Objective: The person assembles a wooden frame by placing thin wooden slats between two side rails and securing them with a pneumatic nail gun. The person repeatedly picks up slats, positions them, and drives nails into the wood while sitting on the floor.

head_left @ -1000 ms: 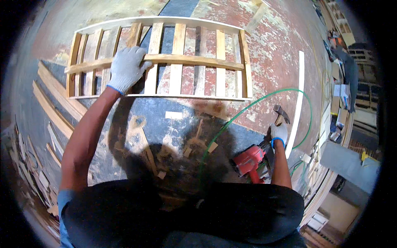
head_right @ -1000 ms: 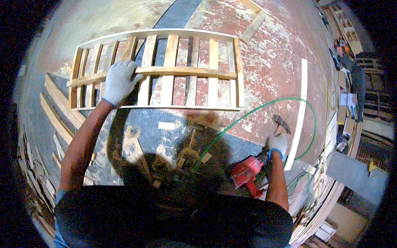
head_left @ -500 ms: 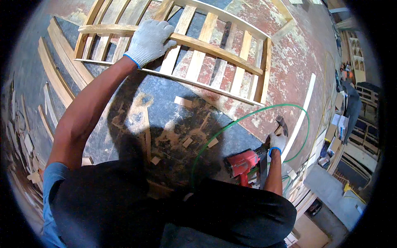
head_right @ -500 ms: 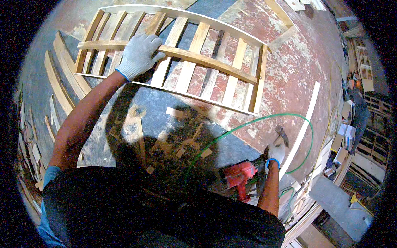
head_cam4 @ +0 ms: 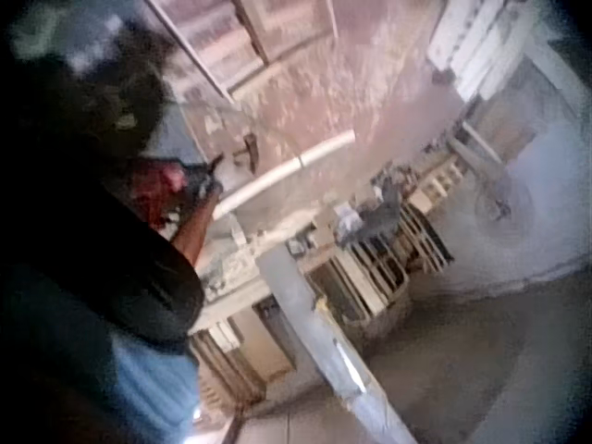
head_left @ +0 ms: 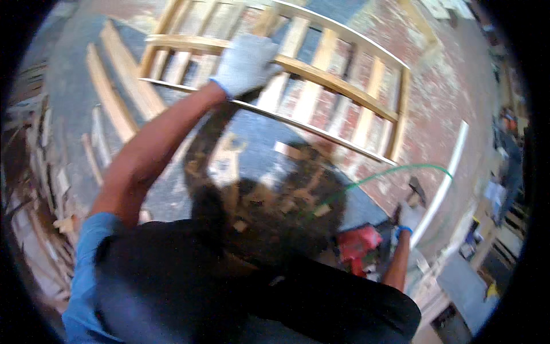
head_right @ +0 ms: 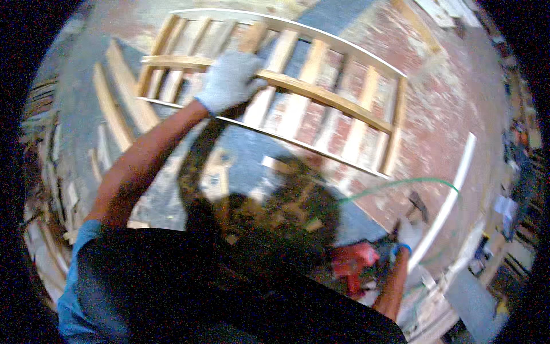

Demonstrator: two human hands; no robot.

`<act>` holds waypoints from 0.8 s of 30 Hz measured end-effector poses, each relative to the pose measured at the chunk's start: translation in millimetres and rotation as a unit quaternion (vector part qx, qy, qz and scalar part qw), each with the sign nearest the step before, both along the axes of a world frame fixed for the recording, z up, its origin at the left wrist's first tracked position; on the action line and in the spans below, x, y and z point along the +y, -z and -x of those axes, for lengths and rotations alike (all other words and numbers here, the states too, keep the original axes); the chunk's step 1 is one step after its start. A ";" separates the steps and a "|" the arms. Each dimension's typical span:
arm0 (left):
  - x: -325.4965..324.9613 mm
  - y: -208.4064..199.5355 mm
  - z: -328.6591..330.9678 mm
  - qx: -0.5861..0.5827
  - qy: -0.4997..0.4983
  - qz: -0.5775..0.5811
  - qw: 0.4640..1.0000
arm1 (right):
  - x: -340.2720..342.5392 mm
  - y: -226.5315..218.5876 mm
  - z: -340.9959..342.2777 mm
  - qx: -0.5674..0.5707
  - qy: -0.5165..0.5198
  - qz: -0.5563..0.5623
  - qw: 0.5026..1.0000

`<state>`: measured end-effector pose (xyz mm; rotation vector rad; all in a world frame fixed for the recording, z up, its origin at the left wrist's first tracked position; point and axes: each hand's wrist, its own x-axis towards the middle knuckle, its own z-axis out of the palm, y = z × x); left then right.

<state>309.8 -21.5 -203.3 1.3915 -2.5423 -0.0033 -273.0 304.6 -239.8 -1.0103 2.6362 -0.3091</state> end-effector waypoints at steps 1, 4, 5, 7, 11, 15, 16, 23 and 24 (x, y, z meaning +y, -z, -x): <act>0.1 -2.8 -0.2 -0.019 0.000 -0.006 1.000 | -0.7 1.3 2.1 0.067 -0.025 -0.070 0.995; -0.3 -9.8 0.8 -0.026 0.011 -0.017 0.999 | 1.8 18.9 1.6 -0.138 0.025 0.147 0.979; -0.8 -11.3 0.4 -0.029 0.017 -0.013 0.999 | -1.2 19.2 7.7 -0.288 0.137 0.086 0.944; -0.4 -12.8 0.1 -0.025 0.015 -0.022 0.999 | -6.0 27.7 9.5 -0.188 0.060 0.154 0.968; 0.5 -13.1 -1.8 -0.012 0.021 -0.019 1.000 | -28.5 6.4 7.6 -0.030 0.042 0.111 0.992; -0.2 -14.7 -2.9 -0.011 0.021 -0.027 0.999 | -82.0 -66.0 -23.9 0.054 -0.054 0.146 0.986; -0.4 -16.2 -3.0 -0.014 0.021 -0.036 0.999 | -102.6 -88.1 -37.9 0.065 -0.092 0.142 0.983; -0.3 -6.9 -3.9 0.000 0.025 -0.064 0.998 | -250.0 -252.7 -205.9 0.162 -0.410 0.286 0.851; -4.2 4.3 -5.2 0.015 0.021 -0.038 0.999 | -259.1 -261.3 -240.6 0.104 -0.468 0.260 0.838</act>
